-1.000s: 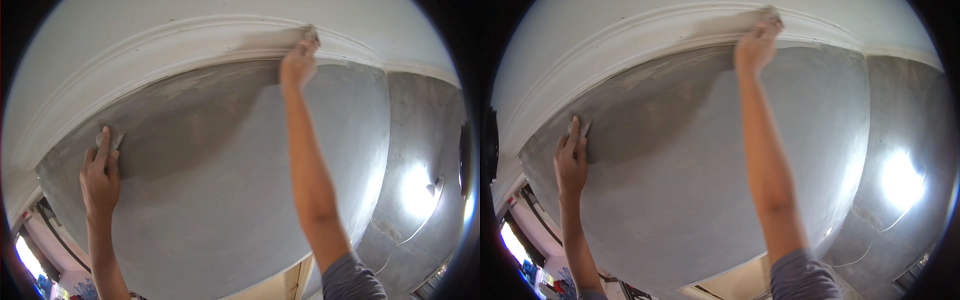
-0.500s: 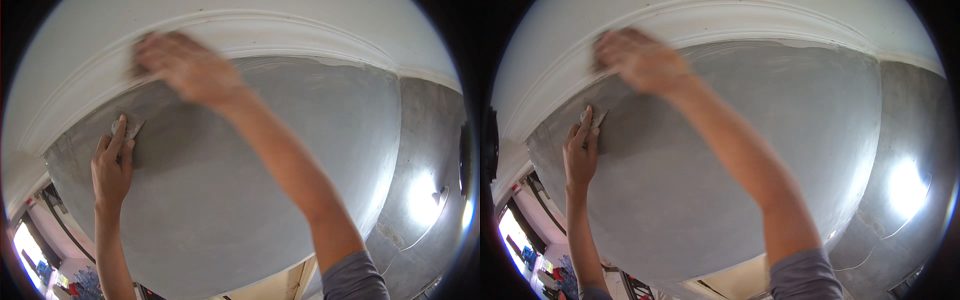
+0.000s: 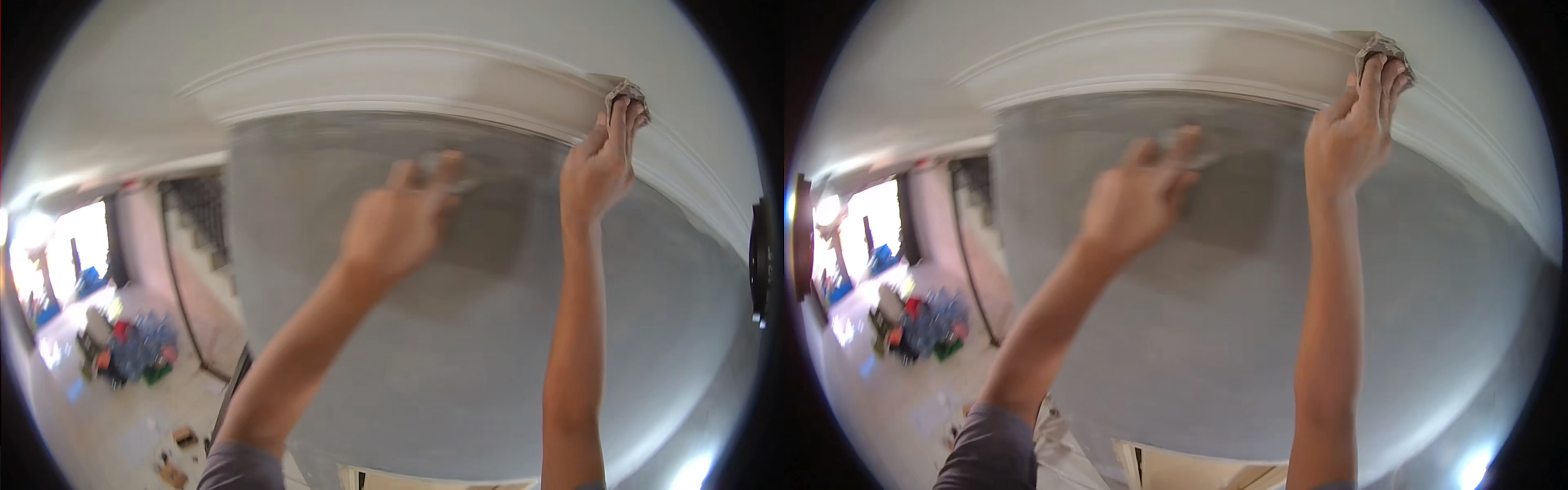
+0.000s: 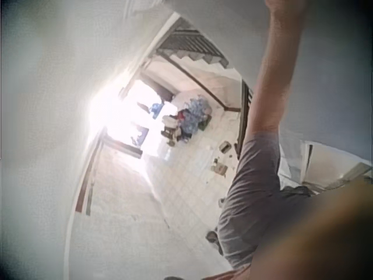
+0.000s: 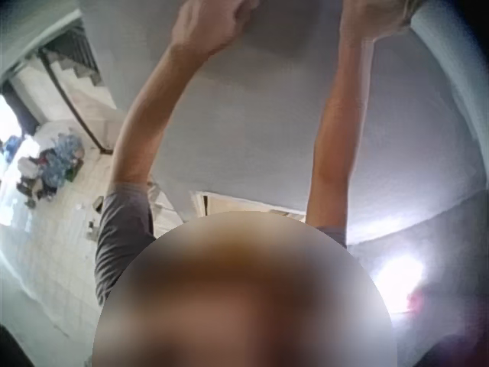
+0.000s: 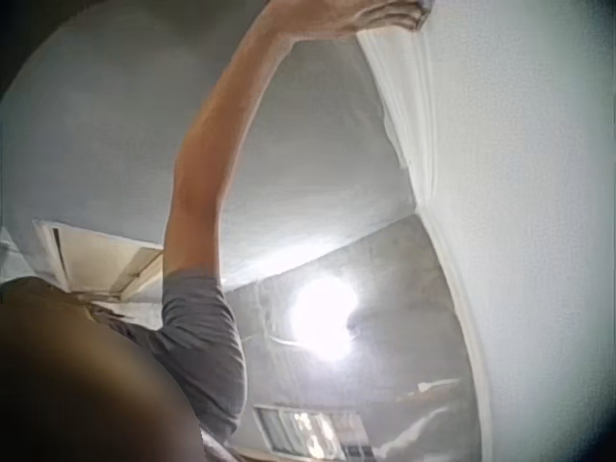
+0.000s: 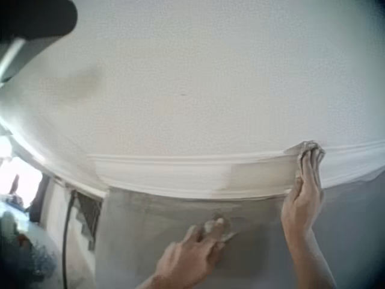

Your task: Apply wall putty and sand a crack in a wall near a staircase.

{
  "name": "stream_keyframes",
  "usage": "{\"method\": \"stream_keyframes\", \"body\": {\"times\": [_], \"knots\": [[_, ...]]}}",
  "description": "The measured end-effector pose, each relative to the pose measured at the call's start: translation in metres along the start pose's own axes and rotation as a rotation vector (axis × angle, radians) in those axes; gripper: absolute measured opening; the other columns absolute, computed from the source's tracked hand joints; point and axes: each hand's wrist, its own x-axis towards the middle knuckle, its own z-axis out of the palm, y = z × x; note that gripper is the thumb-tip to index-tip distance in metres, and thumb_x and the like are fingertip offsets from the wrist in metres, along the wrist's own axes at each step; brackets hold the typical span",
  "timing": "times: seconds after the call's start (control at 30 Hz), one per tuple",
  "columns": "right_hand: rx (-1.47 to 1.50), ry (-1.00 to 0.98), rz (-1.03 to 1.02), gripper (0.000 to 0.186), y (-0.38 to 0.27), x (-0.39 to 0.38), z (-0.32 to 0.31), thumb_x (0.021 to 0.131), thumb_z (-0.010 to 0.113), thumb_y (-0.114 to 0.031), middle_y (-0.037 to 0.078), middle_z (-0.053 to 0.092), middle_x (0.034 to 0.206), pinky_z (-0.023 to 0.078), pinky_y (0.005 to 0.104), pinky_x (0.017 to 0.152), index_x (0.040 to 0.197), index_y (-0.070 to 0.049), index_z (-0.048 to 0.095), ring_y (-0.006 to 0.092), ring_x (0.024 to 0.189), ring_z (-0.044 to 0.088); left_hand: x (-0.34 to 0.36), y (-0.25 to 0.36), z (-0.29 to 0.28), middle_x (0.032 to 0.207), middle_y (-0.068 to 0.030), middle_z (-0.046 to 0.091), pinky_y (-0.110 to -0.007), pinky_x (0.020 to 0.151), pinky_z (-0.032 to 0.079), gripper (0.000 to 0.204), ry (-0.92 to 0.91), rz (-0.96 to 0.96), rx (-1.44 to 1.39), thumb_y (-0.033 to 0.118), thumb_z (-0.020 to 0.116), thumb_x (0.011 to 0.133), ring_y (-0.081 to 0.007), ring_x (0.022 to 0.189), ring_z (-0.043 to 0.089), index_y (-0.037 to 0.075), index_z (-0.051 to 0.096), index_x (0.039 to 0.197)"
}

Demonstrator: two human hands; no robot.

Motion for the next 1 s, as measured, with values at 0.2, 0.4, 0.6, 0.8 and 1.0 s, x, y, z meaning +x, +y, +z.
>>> {"method": "stream_keyframes", "body": {"times": [0.2, 0.4, 0.6, 0.8, 1.0], "knots": [[-0.049, -0.109, -0.298, 0.049, -0.076, -0.012, 0.009, 0.095, 0.059, -0.002, 0.017, 0.051, 0.153, 0.038, 0.0447, 0.119, 0.144, -0.003, 0.056, 0.0339, 0.147, 0.041, -0.018, 0.008, -0.017, 0.106, -0.0204, 0.058, -0.052, 0.063, 0.057, 0.046, 0.017, -0.061, -0.239, 0.031, 0.059, 0.101, -0.0434, 0.072, 0.068, 0.018, 0.054, 0.144], [0.256, -0.547, -0.945, 0.05, -0.132, -0.025, 0.018, 0.094, 0.049, 0.004, 0.003, 0.055, 0.151, 0.036, 0.0393, 0.123, 0.141, -0.009, 0.061, 0.0214, 0.145, 0.045, -0.051, 0.035, 0.009, 0.106, -0.0191, 0.055, -0.045, 0.059, 0.057, 0.037, -0.006, -0.053, -0.262, 0.022, 0.059, 0.1, -0.036, 0.071, 0.07, 0.003, 0.058, 0.132], [0.498, -0.506, -1.263, 0.046, -0.231, -0.024, 0.1, 0.097, 0.049, -0.003, 0.004, 0.054, 0.153, 0.035, 0.0354, 0.124, 0.14, -0.009, 0.062, 0.0202, 0.145, 0.045, -0.05, 0.045, 0.018, 0.117, -0.0179, 0.056, -0.044, 0.058, 0.057, 0.04, 0.009, -0.077, -0.361, 0.021, 0.062, 0.097, -0.0346, 0.071, 0.069, 0.003, 0.059, 0.133], [0.264, -0.467, -1.458, 0.05, -0.334, -0.052, 0.176, 0.099, 0.043, -0.006, 0.007, 0.045, 0.16, 0.027, 0.034, 0.128, 0.147, -0.007, 0.053, 0.0221, 0.15, 0.038, -0.059, 0.025, 0.058, 0.126, -0.0244, 0.064, -0.043, 0.084, 0.059, 0.046, -0.021, 0.085, -0.549, 0.015, 0.064, 0.095, -0.038, 0.101, 0.07, -0.002, 0.055, 0.137], [0.299, -0.647, -1.271, 0.045, -0.317, -0.057, 0.138, 0.103, 0.042, -0.017, 0.004, 0.047, 0.159, 0.03, 0.0334, 0.126, 0.144, -0.009, 0.057, 0.0194, 0.148, 0.04, -0.04, -0.005, 0.02, 0.131, -0.0157, 0.065, -0.046, 0.081, 0.058, 0.039, -0.121, -0.096, -0.257, 0.02, 0.068, 0.093, -0.0374, 0.101, 0.07, 0.011, 0.066, 0.131]]}}
